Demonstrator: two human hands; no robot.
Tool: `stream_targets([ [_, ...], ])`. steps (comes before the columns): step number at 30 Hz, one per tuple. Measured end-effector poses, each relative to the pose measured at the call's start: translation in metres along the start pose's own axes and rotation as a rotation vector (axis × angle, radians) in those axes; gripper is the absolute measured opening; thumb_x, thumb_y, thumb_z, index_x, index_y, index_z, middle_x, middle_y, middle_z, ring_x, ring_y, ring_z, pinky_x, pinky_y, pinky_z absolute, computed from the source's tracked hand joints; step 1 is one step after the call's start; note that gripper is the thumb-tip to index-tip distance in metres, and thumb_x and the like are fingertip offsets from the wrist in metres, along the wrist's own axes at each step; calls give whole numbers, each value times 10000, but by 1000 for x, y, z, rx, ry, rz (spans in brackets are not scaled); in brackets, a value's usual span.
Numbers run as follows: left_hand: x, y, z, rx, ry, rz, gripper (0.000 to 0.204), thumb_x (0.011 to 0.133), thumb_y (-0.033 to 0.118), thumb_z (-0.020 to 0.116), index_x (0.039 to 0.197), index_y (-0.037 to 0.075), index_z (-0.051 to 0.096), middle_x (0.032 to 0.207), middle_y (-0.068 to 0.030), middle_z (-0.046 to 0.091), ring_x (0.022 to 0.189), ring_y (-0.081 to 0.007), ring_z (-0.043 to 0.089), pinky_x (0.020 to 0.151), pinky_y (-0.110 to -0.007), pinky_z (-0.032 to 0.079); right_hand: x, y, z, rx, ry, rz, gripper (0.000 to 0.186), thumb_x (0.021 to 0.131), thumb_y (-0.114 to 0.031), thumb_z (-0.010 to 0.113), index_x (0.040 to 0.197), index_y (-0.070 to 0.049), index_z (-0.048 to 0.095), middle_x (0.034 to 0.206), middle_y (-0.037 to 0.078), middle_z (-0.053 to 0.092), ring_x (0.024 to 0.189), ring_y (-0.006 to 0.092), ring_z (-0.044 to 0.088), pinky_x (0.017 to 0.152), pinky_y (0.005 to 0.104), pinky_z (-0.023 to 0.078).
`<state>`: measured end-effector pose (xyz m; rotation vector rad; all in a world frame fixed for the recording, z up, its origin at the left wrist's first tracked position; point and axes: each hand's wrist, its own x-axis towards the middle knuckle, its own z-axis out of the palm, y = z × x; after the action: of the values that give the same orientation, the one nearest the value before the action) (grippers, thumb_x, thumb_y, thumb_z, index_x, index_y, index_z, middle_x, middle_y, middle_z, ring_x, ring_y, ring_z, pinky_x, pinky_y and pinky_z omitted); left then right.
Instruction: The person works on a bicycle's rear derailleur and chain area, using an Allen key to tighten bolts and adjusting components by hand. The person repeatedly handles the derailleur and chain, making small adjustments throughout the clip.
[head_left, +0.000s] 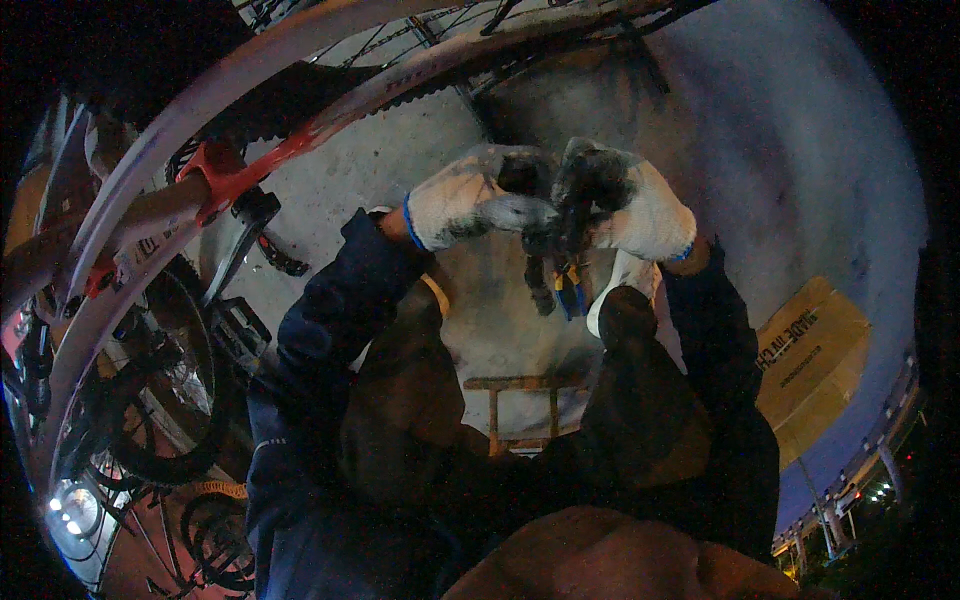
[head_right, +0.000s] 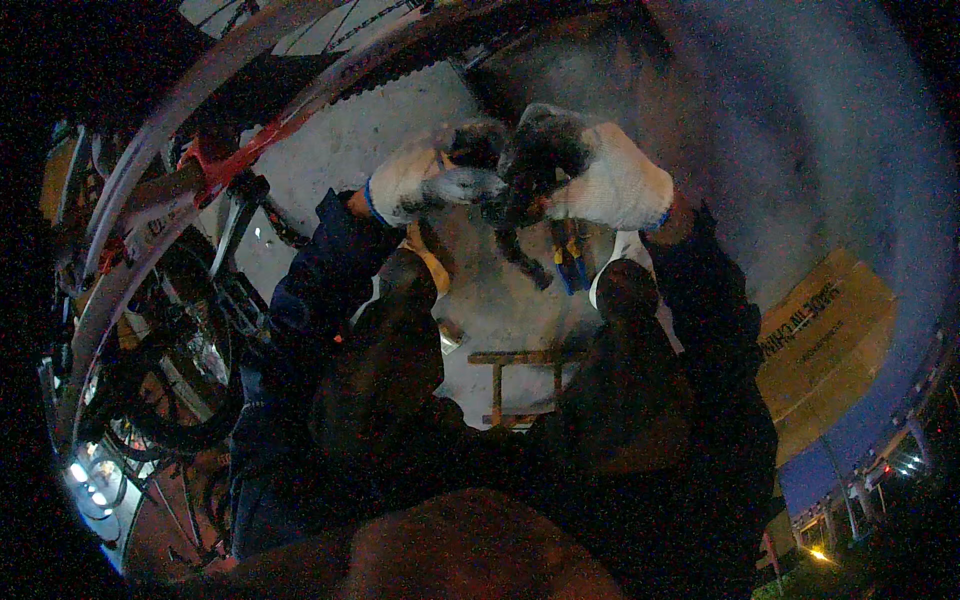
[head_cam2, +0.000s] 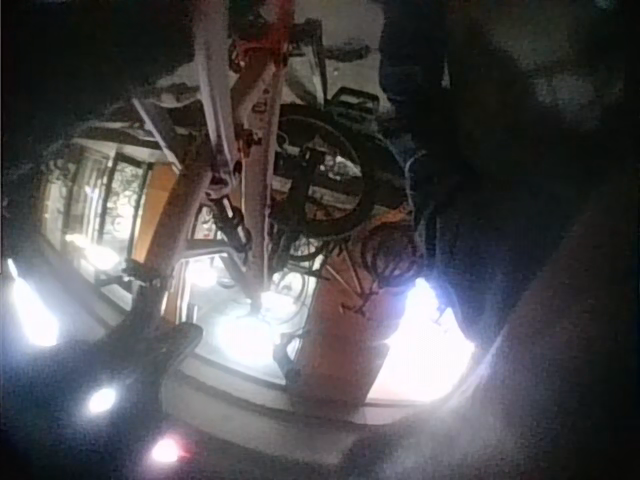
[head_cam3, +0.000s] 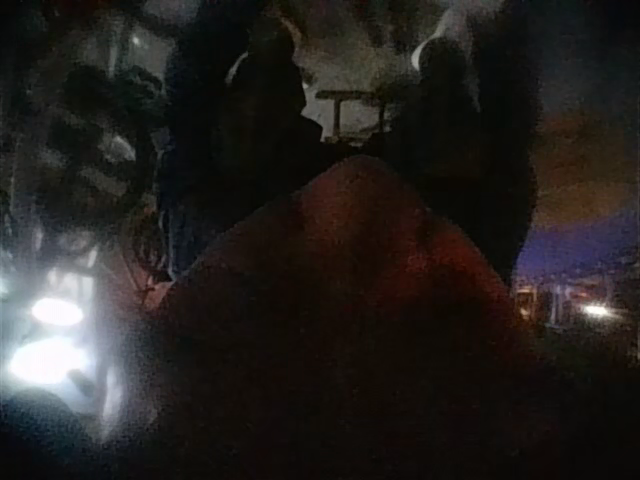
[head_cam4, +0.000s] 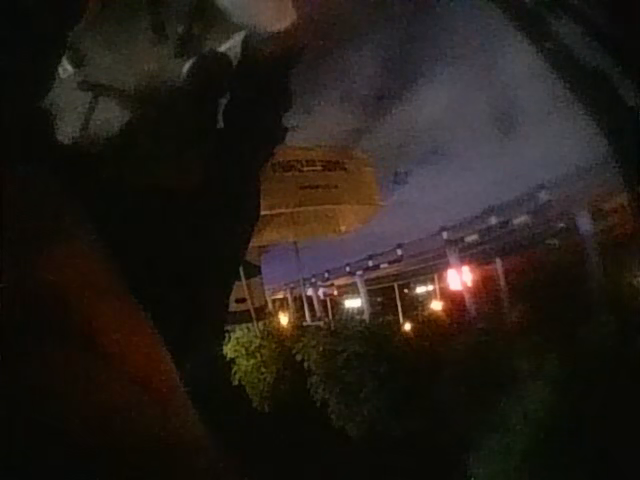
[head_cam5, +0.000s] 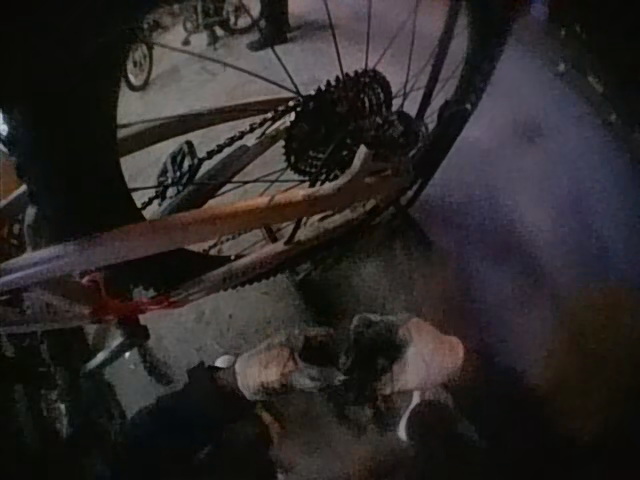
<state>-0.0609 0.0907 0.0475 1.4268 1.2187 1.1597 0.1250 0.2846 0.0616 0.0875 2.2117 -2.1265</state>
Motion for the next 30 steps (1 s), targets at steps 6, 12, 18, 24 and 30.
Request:
stream_targets([
  [6,-24,3,23,598,60,-117,344,995,129,588,1329,73,646,1333,-116,653,1124,-241,671,1007,-363,514,2,-4,14,-122,163,18,378,738,-105,876,1067,-63,695,997,53,704,928,179,675,846,340,543],
  [12,-18,13,57,-385,574,-401,304,975,175,644,1251,48,665,1168,-138,697,1085,-202,668,932,-352,527,2,-16,19,-86,256,31,322,790,-110,848,1078,-46,717,1011,84,732,912,205,705,827,334,559],
  [18,1,28,46,231,613,-120,321,890,102,773,1177,-11,685,1094,-89,723,972,-175,684,884,-305,540,0,-19,10,-169,358,60,277,840,-123,817,1083,-22,732,1043,76,746,952,182,696,875,324,550],
  [24,13,26,44,228,759,-194,292,896,92,761,1160,-10,689,1072,-92,722,964,-166,679,872,-313,542,10,2,8,-40,412,-74,284,900,-138,767,1150,-11,723,1159,98,734,1047,184,678,930,324,538],
  [30,26,9,33,534,731,-125,376,934,169,707,1276,30,634,1102,-117,711,963,-232,691,859,-334,546,19,15,-1,-80,596,-107,301,929,-196,750,1182,-36,718,1137,87,747,1046,197,686,943,341,535],
])
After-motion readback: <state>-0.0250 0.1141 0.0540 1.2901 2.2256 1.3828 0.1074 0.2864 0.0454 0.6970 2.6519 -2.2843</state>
